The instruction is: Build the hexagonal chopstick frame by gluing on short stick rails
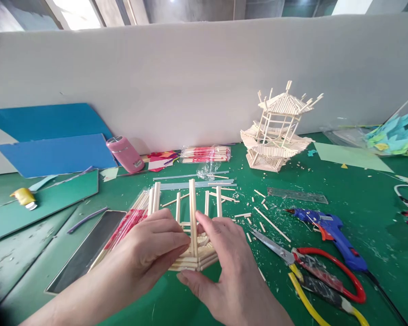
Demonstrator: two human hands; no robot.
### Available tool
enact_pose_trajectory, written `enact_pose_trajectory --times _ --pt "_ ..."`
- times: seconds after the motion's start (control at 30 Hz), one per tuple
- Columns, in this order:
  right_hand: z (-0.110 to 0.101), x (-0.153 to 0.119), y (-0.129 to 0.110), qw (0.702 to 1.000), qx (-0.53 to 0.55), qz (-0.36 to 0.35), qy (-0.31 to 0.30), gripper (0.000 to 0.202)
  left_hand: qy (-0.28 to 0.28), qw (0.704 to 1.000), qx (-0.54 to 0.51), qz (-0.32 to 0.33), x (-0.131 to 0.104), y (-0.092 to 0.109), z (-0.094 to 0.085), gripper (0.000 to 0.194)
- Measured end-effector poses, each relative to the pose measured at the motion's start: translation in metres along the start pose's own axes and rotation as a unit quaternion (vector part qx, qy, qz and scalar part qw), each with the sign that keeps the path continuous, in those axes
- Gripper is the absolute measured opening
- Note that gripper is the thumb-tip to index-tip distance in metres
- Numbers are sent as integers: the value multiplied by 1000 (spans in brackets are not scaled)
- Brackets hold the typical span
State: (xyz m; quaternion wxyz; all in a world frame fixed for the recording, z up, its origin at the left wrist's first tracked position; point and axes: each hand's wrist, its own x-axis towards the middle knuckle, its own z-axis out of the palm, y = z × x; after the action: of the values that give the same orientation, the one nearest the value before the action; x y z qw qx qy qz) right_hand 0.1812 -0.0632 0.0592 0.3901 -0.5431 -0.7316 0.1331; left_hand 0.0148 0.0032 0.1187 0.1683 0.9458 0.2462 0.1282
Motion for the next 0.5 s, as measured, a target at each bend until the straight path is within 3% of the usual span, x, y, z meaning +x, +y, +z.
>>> enact_pose_trajectory --times 0.33,0.5 --pt "0 -2 3 1000 -22 5 -7 64 4 1000 -14 -9 2 2 0 25" --pt "-3 -7 12 998 -57 1 -22 68 126 991 -39 -24 -18 -1 -5 11"
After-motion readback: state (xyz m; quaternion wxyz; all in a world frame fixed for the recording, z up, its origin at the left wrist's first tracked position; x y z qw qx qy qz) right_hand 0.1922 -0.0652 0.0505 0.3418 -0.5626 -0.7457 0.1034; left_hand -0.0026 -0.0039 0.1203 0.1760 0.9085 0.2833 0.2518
